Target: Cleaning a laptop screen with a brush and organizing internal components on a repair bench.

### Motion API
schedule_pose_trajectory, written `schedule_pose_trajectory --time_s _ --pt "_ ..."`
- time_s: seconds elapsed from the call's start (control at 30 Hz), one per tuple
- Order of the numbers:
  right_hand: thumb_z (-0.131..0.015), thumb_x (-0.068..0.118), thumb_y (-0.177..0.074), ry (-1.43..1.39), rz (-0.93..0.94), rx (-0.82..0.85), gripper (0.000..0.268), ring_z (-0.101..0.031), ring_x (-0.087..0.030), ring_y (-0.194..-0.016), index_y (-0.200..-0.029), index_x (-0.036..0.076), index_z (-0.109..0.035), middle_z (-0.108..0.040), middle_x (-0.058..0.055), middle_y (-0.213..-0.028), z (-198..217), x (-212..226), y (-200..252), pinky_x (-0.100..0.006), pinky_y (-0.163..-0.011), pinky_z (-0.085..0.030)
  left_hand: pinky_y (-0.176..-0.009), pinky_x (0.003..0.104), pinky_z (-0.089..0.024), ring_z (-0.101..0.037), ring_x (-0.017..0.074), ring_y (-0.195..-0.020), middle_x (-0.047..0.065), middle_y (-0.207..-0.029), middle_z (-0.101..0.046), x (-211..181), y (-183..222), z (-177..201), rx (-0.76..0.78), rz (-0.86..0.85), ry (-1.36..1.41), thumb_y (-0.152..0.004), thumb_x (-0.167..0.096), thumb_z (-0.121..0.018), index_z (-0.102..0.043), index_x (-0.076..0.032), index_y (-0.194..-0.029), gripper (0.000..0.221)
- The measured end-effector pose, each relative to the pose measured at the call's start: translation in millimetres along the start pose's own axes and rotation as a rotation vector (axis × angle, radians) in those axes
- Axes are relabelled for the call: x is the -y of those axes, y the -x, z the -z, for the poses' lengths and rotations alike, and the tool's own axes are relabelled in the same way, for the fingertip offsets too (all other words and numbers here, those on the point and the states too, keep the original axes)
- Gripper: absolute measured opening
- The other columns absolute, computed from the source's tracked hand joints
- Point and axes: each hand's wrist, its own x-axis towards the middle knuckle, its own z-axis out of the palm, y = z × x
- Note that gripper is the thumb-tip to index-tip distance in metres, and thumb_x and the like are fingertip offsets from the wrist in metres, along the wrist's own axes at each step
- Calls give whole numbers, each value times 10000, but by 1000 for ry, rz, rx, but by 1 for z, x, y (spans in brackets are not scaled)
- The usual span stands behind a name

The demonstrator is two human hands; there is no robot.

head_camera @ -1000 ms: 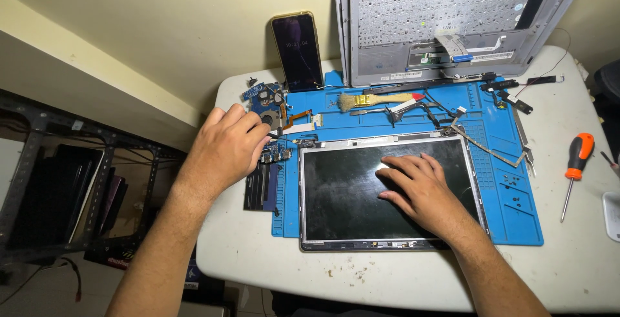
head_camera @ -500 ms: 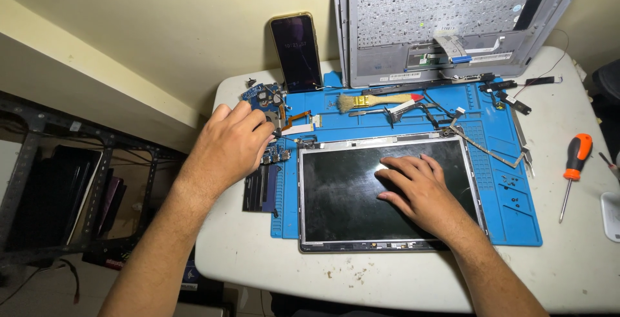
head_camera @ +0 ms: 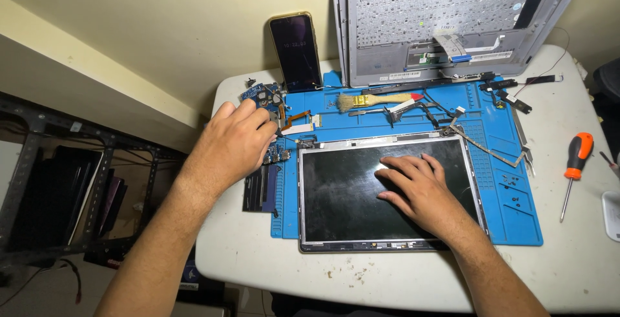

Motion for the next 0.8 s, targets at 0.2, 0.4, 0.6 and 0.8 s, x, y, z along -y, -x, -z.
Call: schedule_pose_trajectory --time_s 0.2,0.4,0.6,0.8 --pt "-563 479 -989 -9 -14 24 421 -450 -239 -1398 -1361 286 -598 -539 4 -1467 6 4 -1 -601 -1209 -198 -713 325 -390 -538 187 -847 25 -837 -640 -2 -15 -8 -17 -94 -8 -985 -118 -623 -737 -143 -873 162" --pt "-570 479 -984 -12 -25 33 423 -447 -239 -1401 -1355 280 -606 -543 2 -1466 8 7 -1 -592 -1212 -192 -702 310 -417 -535 193 -815 20 -801 -637 -15 -42 14 -21 -207 -4 -931 -76 -688 -752 -161 -830 146" --pt "-575 489 -980 -11 -27 21 426 -449 -228 -1397 -1355 289 -603 -545 18 -1466 7 6 -2 -585 -1212 -198 -661 278 -491 -570 192 -741 42 -647 -608 -21 -57 26 69 -185 -127 -903 -90 -697 -726 -140 -721 191" --pt "-577 479 -978 -8 -20 22 433 -448 -238 -1395 -1361 277 -594 -531 16 -1480 6 6 -1 -588 -1208 -207 -631 254 -559 -644 179 -753 47 -711 -691 -15 -70 21 155 -204 -45 -867 -64 -741 -776 -134 -757 135"
